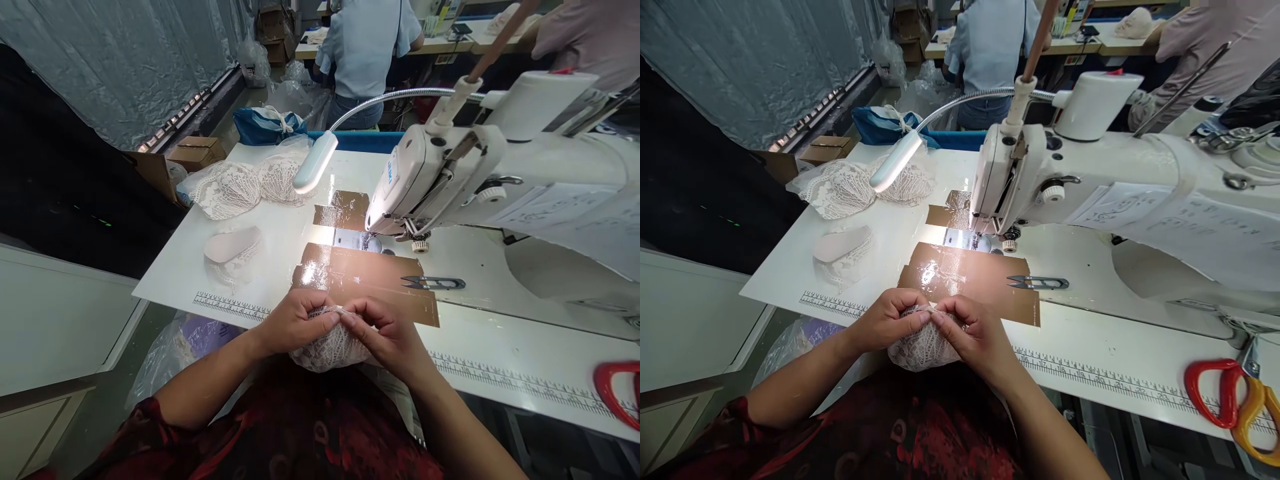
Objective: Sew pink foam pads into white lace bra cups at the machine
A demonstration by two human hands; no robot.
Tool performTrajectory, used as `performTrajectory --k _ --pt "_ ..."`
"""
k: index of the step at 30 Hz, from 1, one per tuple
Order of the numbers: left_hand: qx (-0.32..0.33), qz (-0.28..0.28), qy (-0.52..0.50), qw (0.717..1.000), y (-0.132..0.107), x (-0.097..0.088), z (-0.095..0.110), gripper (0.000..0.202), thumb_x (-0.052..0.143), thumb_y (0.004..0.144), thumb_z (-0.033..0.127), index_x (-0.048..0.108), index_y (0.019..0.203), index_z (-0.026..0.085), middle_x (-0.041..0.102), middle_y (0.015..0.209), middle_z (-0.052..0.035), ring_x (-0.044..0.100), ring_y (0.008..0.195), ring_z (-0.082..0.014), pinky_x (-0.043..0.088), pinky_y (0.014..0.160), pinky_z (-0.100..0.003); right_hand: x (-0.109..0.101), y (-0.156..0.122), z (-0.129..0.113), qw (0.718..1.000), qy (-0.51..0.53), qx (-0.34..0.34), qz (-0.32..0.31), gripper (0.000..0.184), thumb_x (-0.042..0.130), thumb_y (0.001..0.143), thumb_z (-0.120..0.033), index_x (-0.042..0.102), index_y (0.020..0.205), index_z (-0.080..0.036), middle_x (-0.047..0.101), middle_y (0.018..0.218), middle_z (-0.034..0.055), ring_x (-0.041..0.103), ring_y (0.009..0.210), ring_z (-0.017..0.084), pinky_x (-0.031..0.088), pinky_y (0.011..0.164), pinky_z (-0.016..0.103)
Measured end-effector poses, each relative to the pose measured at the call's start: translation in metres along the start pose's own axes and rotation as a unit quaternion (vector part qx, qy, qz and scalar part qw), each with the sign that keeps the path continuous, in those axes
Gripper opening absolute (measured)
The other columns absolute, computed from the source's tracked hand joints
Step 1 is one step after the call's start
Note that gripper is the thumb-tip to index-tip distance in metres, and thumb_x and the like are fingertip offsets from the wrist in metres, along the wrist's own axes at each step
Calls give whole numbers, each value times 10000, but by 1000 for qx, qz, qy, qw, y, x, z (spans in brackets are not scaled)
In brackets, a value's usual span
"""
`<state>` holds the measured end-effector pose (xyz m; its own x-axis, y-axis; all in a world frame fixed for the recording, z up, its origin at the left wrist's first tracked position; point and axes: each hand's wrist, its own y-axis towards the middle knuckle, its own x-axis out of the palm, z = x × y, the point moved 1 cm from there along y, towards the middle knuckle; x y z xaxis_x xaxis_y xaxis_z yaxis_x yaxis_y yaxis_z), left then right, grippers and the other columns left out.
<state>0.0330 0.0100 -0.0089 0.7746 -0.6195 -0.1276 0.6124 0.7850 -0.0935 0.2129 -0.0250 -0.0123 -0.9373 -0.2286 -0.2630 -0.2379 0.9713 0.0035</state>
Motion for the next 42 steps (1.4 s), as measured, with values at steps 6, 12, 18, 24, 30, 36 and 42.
performTrajectory --k 6,12,18,24,30,36,42 --pt "-25 -30 -36 999 0 -2 1 283 590 824 378 623 779 101 506 674 -9 440 618 -90 357 550 -198 0 -1 -2 1000 -4 -15 10 234 557 879 -372 609 756 -179 562 636 -11 473 564 115 360 518 215" --pt "-54 -38 -86 994 5 3 0 319 612 811 408 626 775 92 494 650 -7 424 588 -78 337 525 -193 -3 0 2 999 28 5 16 246 565 873 -391 596 751 -179 531 638 -14 453 574 115 353 525 219" --pt "-101 51 -229 967 15 5 -2 326 687 731 409 546 683 119 491 571 19 424 491 -64 341 467 -182 -17 0 12 995 78 49 37 241 602 846 -430 631 868 -192 586 744 5 524 649 131 421 578 228" --pt "56 323 -14 945 15 -63 30 258 650 774 365 546 662 158 487 567 30 444 507 -85 371 494 -208 -56 -13 14 979 81 82 165 255 646 806 -427 662 922 -201 660 945 56 626 881 189 497 789 281" --pt "249 253 547 758 71 -36 34 288 473 856 224 517 579 157 513 575 -23 473 590 -141 393 579 -270 -82 -1 3 986 -21 75 145 259 606 828 -434 664 964 -221 676 941 38 641 834 182 491 762 283" --pt "167 8 685 709 105 36 -8 271 371 865 80 580 695 112 556 621 -86 518 609 -198 422 588 -329 -83 35 1 967 -254 -1 17 232 447 878 -226 671 937 -227 680 891 11 616 843 190 437 740 294" --pt "134 -37 649 748 87 33 8 307 391 909 242 630 803 82 608 736 -120 566 729 -240 466 652 -374 -59 42 28 934 -353 -47 -9 241 401 867 -98 632 872 -166 610 886 51 536 802 173 395 667 263"
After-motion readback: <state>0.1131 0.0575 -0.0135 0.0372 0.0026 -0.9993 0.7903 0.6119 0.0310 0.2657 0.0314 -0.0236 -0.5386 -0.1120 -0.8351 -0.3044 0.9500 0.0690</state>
